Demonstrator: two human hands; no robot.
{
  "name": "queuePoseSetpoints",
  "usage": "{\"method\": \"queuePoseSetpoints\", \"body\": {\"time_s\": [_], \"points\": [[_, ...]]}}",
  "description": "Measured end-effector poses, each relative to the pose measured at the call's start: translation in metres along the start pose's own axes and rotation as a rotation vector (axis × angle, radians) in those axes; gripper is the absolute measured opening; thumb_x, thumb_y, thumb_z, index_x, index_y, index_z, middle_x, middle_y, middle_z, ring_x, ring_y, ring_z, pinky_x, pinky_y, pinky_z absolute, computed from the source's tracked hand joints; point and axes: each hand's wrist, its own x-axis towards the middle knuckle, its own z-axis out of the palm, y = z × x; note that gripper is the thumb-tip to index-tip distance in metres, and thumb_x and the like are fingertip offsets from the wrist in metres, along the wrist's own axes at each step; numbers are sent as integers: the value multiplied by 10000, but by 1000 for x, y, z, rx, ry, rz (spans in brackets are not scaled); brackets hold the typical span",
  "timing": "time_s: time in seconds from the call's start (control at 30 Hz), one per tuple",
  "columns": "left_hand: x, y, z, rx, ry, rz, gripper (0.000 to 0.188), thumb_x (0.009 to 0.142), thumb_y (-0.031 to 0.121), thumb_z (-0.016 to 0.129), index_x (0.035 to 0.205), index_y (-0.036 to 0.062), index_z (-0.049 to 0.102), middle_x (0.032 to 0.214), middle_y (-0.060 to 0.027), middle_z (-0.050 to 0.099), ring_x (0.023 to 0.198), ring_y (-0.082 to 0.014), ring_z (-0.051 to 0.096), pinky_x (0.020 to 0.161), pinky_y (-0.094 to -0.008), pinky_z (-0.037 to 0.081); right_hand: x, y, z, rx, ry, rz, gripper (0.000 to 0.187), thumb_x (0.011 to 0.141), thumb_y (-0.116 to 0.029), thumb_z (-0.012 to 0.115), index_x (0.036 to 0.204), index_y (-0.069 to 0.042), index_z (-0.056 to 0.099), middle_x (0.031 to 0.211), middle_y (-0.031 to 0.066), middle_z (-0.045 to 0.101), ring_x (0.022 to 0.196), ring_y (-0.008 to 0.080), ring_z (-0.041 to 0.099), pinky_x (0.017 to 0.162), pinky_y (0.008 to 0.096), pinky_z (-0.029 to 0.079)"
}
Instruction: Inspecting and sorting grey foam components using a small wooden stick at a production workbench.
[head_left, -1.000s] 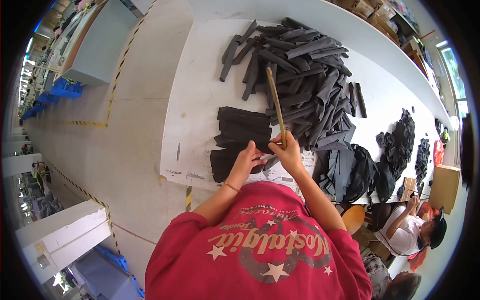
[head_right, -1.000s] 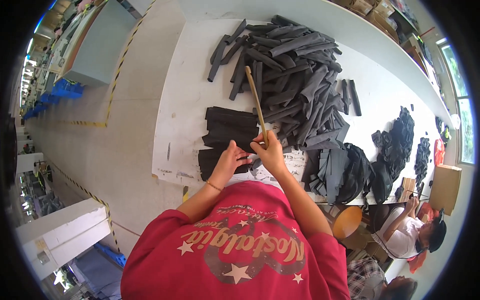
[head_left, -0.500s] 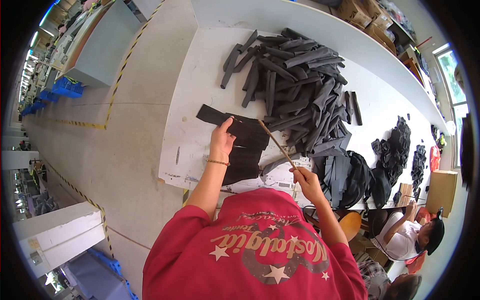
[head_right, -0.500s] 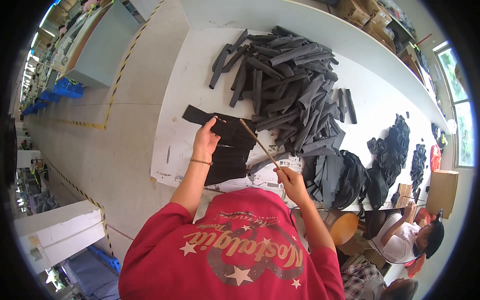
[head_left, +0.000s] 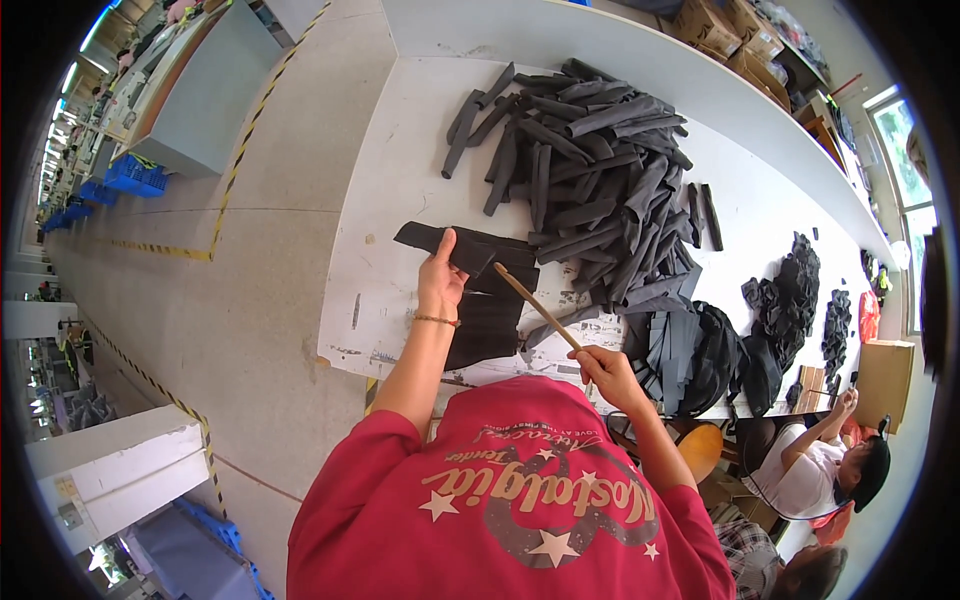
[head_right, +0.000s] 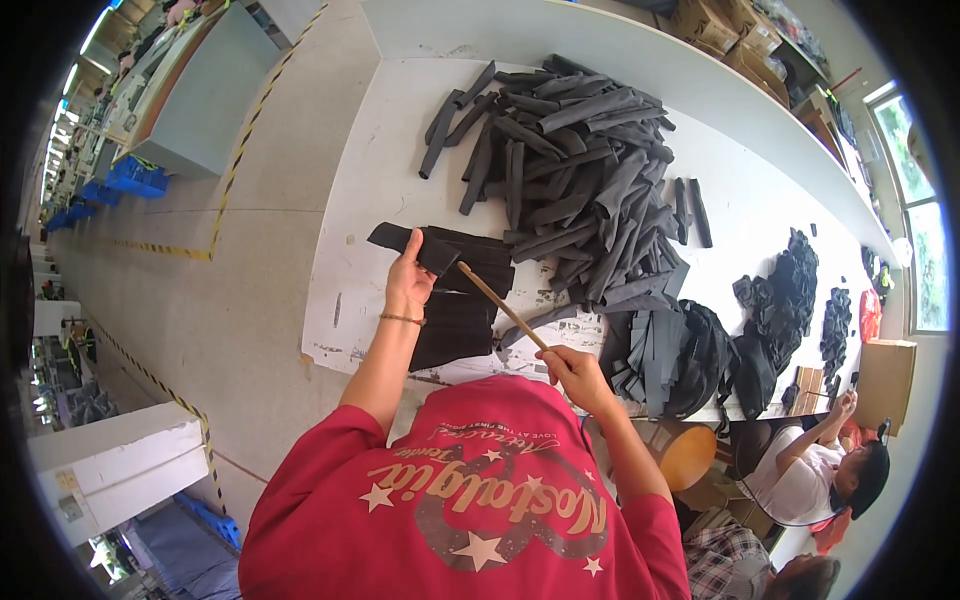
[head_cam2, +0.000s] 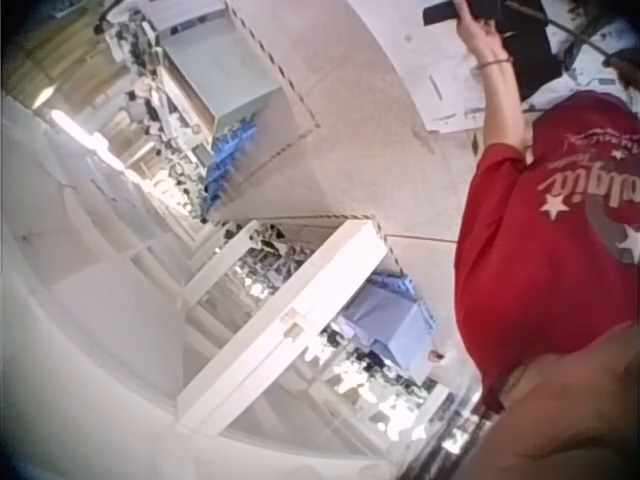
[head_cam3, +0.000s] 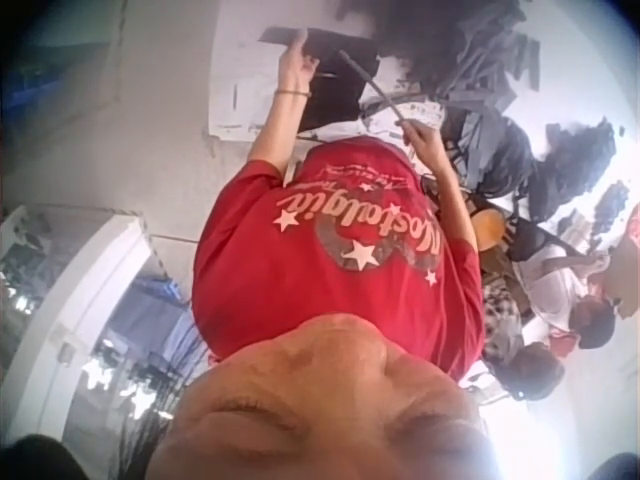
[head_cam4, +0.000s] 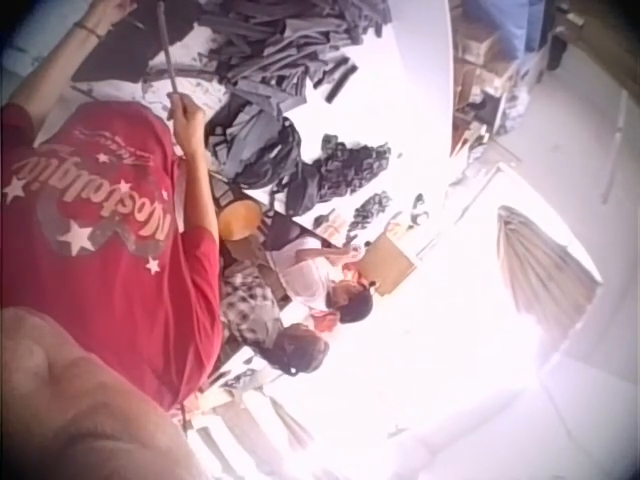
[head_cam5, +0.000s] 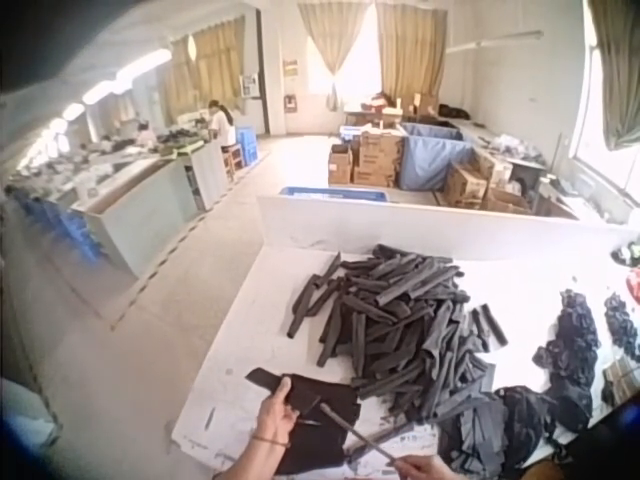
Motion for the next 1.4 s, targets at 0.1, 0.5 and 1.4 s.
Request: {"method": "queuePoseSetpoints", "body": {"time_s": [0.1, 0.5, 1.4], "points": [[0, -2, -1, 6, -24, -6, 380, 744, 218, 812, 977, 49, 565, 874, -38, 647, 765, -163, 647, 662, -303, 560, 2, -1, 2, -18, 11, -6, 269, 964, -204, 510, 1009, 9, 667, 594, 6, 537, 557, 70, 457, 527, 250, 381], [-5, -7, 1, 73, -130, -26, 303, 771, 164, 784, 976, 37, 600, 910, -47, 661, 789, -165, 652, 665, -297, 559, 8, 4, 1, 2, 12, 14, 291, 975, -227, 497, 996, 10, 664, 601, -15, 546, 546, 47, 456, 519, 222, 382], [-43, -3, 50, -40, -618, -93, 501, 838, 271, 704, 1238, 37, 514, 1015, -158, 657, 978, -293, 638, 862, -392, 508, 90, -40, 62, -37, 270, -314, 124, 930, -93, 485, 874, 7, 532, 566, 112, 516, 515, 179, 551, 497, 343, 422]]}}
